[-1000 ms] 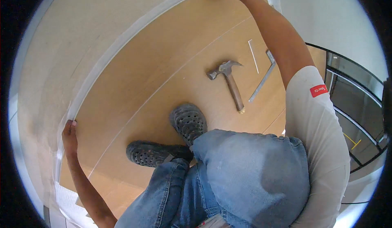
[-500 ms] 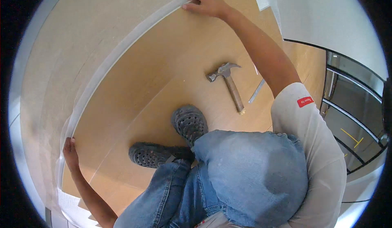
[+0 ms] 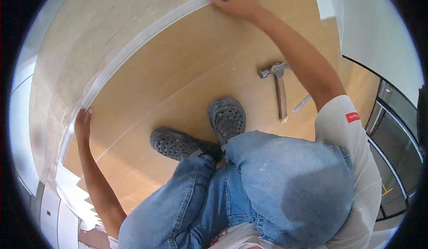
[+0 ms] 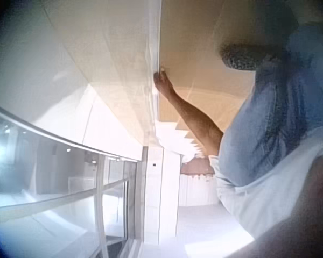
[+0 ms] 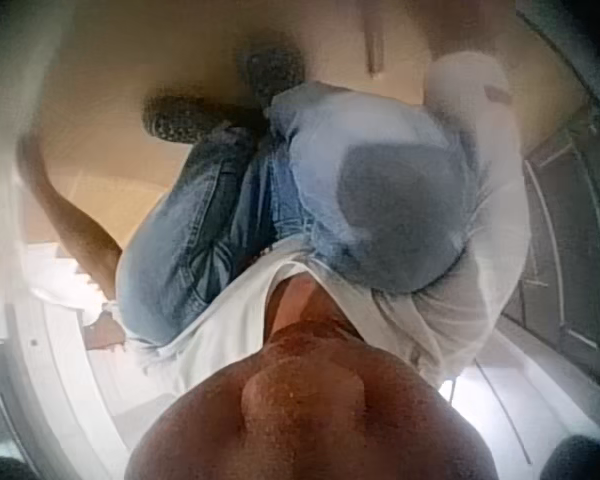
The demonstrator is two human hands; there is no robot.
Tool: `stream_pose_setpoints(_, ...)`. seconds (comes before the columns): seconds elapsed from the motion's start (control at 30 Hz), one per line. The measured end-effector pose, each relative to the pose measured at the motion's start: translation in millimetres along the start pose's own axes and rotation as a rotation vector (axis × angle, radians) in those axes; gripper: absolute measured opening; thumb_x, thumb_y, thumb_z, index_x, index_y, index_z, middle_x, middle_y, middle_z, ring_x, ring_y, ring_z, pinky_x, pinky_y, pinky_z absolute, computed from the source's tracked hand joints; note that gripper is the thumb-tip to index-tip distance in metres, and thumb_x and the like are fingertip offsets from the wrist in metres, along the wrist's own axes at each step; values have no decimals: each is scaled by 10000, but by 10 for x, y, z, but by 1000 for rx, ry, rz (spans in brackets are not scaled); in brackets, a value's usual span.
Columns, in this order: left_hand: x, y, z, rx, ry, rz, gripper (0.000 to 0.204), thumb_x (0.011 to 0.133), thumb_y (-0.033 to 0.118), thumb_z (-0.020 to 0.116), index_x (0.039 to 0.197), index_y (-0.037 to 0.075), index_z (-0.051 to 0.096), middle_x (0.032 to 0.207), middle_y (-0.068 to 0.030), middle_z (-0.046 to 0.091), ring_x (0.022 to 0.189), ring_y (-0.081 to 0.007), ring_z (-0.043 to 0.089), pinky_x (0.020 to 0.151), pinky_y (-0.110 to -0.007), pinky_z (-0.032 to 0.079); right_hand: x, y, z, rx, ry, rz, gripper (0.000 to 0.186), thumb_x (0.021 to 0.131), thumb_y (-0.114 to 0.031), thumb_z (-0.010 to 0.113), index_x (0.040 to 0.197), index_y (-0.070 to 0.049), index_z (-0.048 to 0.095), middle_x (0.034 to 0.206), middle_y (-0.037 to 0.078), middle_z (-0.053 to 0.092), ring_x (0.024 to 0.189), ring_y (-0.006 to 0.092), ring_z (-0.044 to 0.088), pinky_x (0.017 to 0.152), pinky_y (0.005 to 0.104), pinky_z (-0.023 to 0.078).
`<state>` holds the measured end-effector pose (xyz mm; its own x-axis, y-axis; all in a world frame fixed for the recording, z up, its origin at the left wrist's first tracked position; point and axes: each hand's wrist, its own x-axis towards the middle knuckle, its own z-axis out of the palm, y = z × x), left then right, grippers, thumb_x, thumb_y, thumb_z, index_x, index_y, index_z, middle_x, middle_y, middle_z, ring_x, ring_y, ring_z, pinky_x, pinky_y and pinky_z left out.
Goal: The person positions and secures wooden tiles onto a floor surface by hand and using a hammer.
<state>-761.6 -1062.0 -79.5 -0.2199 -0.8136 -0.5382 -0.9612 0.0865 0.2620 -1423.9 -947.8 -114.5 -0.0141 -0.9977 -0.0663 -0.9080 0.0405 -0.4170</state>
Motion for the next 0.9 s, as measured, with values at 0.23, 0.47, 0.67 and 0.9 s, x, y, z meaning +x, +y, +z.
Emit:
stream_pose_setpoints(0.23,-72,-189,28,-22,43,65,377,994,328,610,1092,-36,607,995,-178,658,938,-261,593,882,-399,463,35,-925,357,-10,22,-133,387,973,-447,541,863,-107,689,861,91,679,908,319,634,831,468,457)
stream_pose_setpoints(0.47,-229,-148,140,-74,198,154,302,991,294,600,951,-6,598,896,-187,596,846,-382,552,781,-451,444,-90,-809,208,0,135,-235,338,964,-418,585,856,-108,663,878,75,673,871,305,626,784,447,456)
stream_pose_setpoints(0.67,-45,925,391,-6,158,41,444,937,408,654,814,-7,555,785,-203,608,791,-412,569,695,-503,418,-87,-42,18,-7,146,-127,418,981,-365,549,767,-11,607,803,175,639,818,402,602,725,502,460)
stream_pose_setpoints(0.9,-125,1038,183,-28,113,62,438,933,435,662,868,4,624,722,-156,593,703,-311,559,688,-428,454,-97,-210,-81,-98,57,-45,414,1017,-389,506,827,-53,655,858,136,672,842,369,623,805,480,473)
